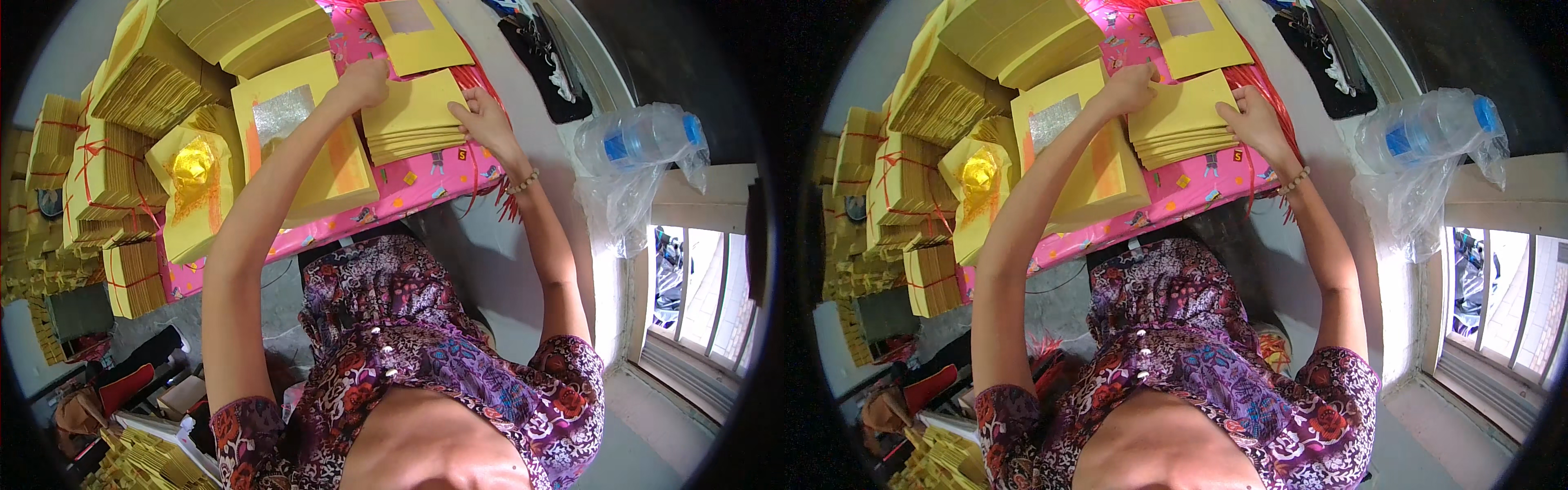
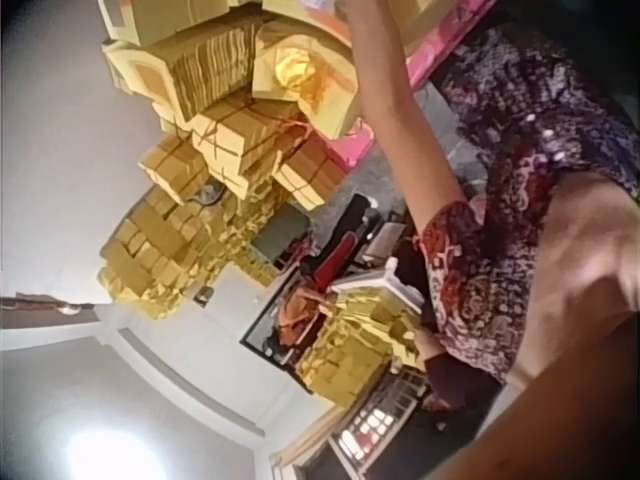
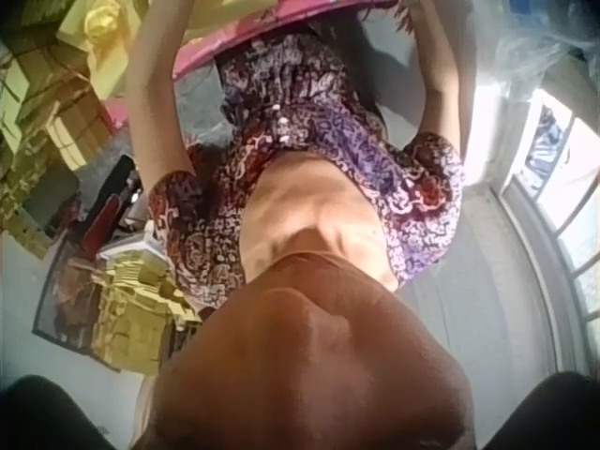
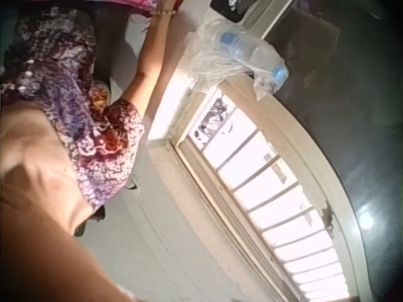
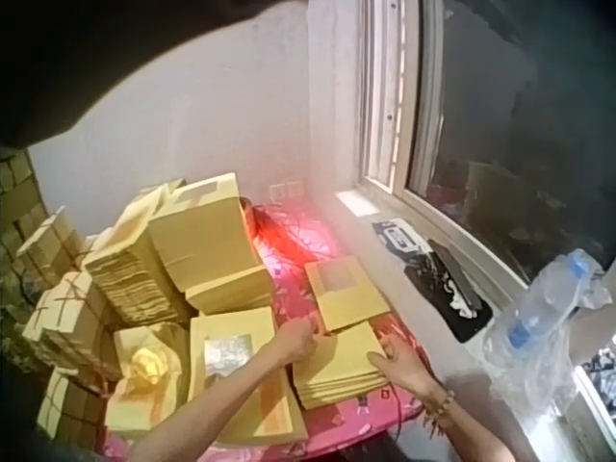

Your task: Folding yellow joss paper sheets and organizing them into stacks.

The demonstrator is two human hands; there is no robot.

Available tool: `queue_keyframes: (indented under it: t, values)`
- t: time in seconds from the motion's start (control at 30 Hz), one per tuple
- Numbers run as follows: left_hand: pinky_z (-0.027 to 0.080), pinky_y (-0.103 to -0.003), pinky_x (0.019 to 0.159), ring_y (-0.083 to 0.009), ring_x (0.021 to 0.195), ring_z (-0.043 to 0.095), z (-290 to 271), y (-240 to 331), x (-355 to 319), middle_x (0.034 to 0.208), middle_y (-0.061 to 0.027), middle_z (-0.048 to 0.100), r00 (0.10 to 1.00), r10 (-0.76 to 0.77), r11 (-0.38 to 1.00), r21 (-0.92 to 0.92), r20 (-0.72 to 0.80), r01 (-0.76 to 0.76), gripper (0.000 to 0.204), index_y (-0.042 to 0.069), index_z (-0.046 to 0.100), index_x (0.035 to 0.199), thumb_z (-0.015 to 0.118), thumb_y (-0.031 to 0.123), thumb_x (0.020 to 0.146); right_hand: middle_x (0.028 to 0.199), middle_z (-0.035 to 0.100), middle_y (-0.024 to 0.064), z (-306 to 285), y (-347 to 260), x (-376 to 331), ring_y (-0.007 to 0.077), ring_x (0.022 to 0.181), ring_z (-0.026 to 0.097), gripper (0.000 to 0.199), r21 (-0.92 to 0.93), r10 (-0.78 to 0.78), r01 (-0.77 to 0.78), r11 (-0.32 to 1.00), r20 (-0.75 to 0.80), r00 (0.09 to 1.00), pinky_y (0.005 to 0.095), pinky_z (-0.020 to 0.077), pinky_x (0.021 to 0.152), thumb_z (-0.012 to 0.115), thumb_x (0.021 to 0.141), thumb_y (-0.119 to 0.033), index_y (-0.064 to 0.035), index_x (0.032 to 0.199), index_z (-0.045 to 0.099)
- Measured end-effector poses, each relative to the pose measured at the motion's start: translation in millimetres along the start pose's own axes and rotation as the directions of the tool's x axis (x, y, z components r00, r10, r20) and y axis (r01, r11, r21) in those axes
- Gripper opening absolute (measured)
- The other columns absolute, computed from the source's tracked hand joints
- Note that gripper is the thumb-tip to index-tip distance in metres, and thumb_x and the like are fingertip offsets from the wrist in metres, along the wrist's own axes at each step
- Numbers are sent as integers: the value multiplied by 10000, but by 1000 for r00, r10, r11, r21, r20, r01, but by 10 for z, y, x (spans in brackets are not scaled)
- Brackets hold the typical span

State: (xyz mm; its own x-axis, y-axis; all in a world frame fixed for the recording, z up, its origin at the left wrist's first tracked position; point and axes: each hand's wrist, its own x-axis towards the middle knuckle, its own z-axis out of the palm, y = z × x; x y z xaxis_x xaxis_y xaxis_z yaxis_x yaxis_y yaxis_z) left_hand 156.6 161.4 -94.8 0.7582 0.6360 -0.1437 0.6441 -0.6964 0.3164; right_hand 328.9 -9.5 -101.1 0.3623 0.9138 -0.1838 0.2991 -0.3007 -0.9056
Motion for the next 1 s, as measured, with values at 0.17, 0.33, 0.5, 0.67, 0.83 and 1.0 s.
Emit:
queue_keyframes:
  t: [0.17, 0.33, 0.5, 0.67, 0.83, 1.0]
  values:
    - [454, -406, 878, -336, 1017, 582, 31, 52, -45, 1042, -200, 624, 1000, 15, 1000, 5, -10, -15, 339, -14, 574, 1066, 624, 141, 769, 796, 601, 1, -40, 89, 38, 51, 579, 503, 308, 31, 36, -37, 999, 20, 999, 185, 415, 489, 610, 879, -249, -29, 1047, 475]
    - [453, -424, 871, -356, 1003, 577, 38, 122, -122, 1011, -220, 619, 999, 16, 1000, 8, -42, -15, 314, -15, 563, 1053, 597, 145, 785, 772, 602, 16, -41, 100, 19, 99, 553, 521, 285, 69, 50, -51, 996, 11, 999, 231, 439, 502, 613, 871, -233, -31, 1035, 498]
    - [454, -436, 864, -372, 985, 576, 85, 117, -169, 971, -235, 613, 994, 39, 997, 66, -98, -33, 278, -18, 538, 1011, 570, 167, 806, 859, 599, 123, -11, -218, -172, 283, 735, 581, 331, -721, -454, 242, 649, -112, 884, 389, 481, 679, 652, 807, -264, -11, 992, 545]
    - [462, -441, 846, -374, 978, 577, 82, 106, -155, 964, -236, 615, 994, 55, 995, 88, -96, -47, 284, -23, 535, 1005, 583, 157, 791, 964, 578, 139, 165, -481, -141, 302, 906, 554, 365, -761, -735, 454, 463, -44, 676, 404, 462, 768, 622, 828, -315, -33, 1054, 572]
    - [465, -444, 828, -373, 942, 582, 107, 122, -148, 925, -229, 615, 990, 52, 997, 57, -130, -45, 306, -25, 524, 1002, 606, 162, 774, 1119, 551, 175, 416, -380, -81, 334, 1066, 513, 340, -647, -504, 551, 527, 284, 816, 421, 419, 885, 514, 909, -309, -48, 1120, 566]
    - [493, -432, 785, -359, 939, 580, 174, 123, -207, 929, -213, 611, 930, 208, 963, 230, -302, -140, 332, -22, 537, 1004, 638, 127, 725, 1309, 416, 204, 512, -40, -138, 365, 1229, 379, 419, -686, -528, 578, 442, 322, 786, 463, 313, 1000, 429, 940, -358, -47, 1212, 496]
